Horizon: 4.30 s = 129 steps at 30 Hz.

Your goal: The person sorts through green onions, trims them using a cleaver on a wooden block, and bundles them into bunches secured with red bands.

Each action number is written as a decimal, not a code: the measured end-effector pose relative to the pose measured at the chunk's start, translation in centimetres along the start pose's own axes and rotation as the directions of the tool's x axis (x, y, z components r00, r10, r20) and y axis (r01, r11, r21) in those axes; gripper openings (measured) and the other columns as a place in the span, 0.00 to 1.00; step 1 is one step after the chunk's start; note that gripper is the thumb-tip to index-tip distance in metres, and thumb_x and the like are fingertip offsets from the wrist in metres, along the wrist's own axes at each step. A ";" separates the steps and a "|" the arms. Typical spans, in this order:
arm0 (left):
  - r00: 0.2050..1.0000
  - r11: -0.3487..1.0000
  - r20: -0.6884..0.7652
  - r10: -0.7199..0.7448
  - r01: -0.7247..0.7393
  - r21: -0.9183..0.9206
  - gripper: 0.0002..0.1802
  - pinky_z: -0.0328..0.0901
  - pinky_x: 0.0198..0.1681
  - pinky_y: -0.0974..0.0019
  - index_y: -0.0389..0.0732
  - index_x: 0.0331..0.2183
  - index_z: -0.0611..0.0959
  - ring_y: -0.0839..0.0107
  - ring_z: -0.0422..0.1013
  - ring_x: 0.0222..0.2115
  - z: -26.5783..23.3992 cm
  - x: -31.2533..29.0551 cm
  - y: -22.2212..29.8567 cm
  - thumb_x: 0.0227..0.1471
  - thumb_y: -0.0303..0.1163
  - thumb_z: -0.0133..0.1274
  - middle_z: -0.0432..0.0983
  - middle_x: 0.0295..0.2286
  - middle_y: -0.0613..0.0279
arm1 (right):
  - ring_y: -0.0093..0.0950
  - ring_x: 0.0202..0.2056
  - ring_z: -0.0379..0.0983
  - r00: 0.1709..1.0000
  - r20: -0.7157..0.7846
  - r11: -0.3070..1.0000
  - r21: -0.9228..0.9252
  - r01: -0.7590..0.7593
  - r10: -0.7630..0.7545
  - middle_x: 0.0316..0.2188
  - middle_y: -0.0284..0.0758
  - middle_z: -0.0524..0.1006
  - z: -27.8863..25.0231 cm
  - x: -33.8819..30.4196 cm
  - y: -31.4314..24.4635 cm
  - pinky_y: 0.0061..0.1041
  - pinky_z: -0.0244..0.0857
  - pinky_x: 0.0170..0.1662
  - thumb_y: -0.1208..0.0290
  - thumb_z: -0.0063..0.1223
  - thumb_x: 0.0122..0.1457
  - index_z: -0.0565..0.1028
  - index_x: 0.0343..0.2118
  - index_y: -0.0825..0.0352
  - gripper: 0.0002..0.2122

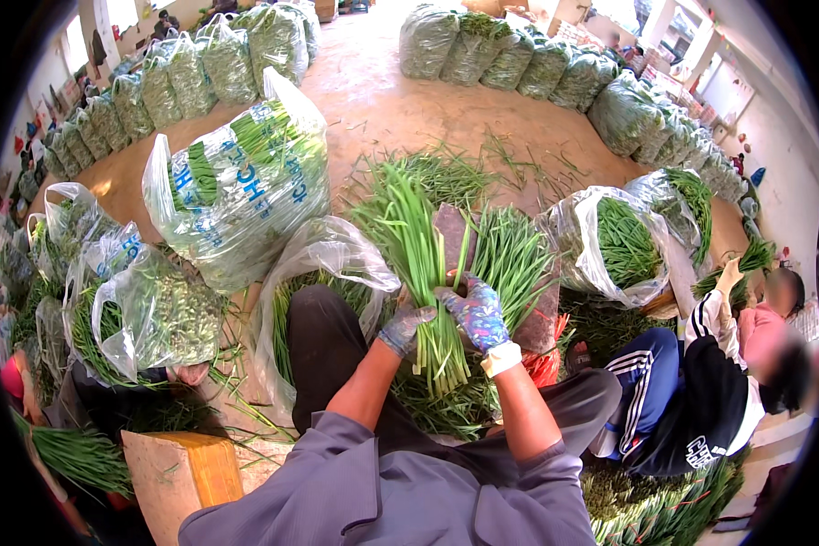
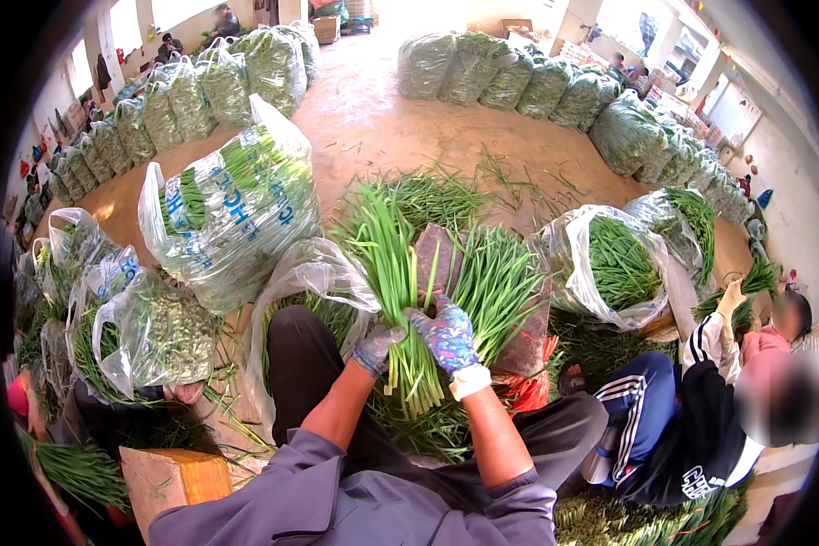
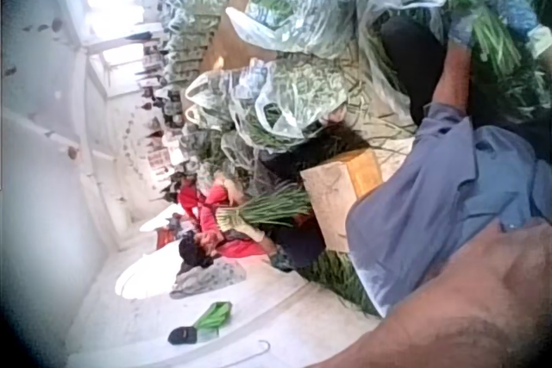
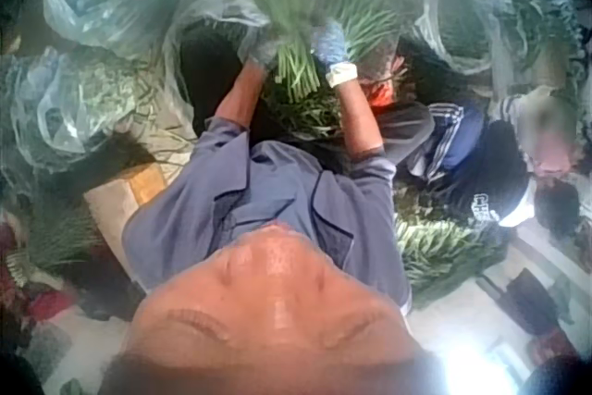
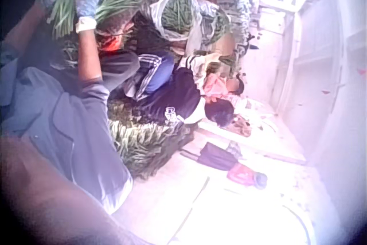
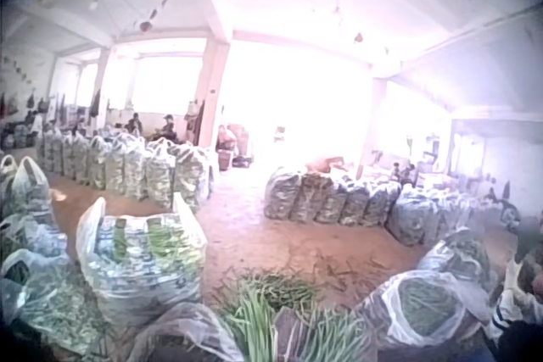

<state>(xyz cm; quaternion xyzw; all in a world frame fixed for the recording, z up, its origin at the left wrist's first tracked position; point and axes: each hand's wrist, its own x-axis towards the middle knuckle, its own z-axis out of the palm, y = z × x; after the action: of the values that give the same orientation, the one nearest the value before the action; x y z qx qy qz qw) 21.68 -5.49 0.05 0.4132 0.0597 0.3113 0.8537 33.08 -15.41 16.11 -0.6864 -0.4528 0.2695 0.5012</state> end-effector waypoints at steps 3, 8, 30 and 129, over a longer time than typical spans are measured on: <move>0.996 0.997 -0.070 -0.052 0.056 0.061 0.37 0.69 0.50 0.62 0.36 0.54 0.72 0.65 0.73 0.44 1.6 0.5 -1.6 0.44 0.35 0.67 0.75 0.45 0.58 | 0.17 0.24 0.70 0.994 -0.083 0.978 -0.202 0.051 -0.069 0.26 0.32 0.80 -1.9 0.4 4.1 0.20 0.65 0.29 0.72 0.63 0.55 0.79 0.40 0.71 0.12; 0.997 0.984 -0.063 -0.047 0.035 -0.177 0.30 0.74 0.44 0.55 0.36 0.53 0.72 0.60 0.76 0.40 0.3 0.9 -1.4 0.48 0.27 0.61 0.77 0.41 0.55 | 0.16 0.26 0.73 0.981 0.028 0.894 0.406 -0.189 0.195 0.27 0.29 0.80 -3.6 -1.9 0.2 0.17 0.65 0.30 0.74 0.61 0.57 0.80 0.38 0.70 0.08; 0.920 0.876 -0.393 -0.003 -0.186 -0.444 0.13 0.72 0.40 0.56 0.35 0.40 0.77 0.59 0.75 0.33 1.7 0.6 4.4 0.51 0.26 0.56 0.77 0.33 0.51 | 0.20 0.26 0.74 0.964 0.158 0.972 0.064 -0.226 0.214 0.27 0.31 0.79 -7.5 -7.6 -2.4 0.21 0.67 0.31 0.71 0.57 0.59 0.79 0.39 0.71 0.09; 0.860 0.919 -0.509 0.028 -0.223 -0.326 0.13 0.71 0.41 0.62 0.35 0.41 0.81 0.66 0.75 0.35 3.1 0.4 3.7 0.53 0.26 0.56 0.78 0.33 0.61 | 0.42 0.34 0.79 0.986 0.168 0.835 -0.544 0.084 0.010 0.30 0.46 0.80 -1.7 -7.4 -4.7 0.38 0.71 0.37 0.52 0.59 0.56 0.77 0.44 0.66 0.21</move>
<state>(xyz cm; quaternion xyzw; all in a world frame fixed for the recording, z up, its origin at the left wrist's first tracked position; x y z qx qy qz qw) 21.33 -5.65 4.91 0.1525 0.1880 0.4680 0.8499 29.49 -22.35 20.50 -0.7678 -0.5638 0.1739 0.2497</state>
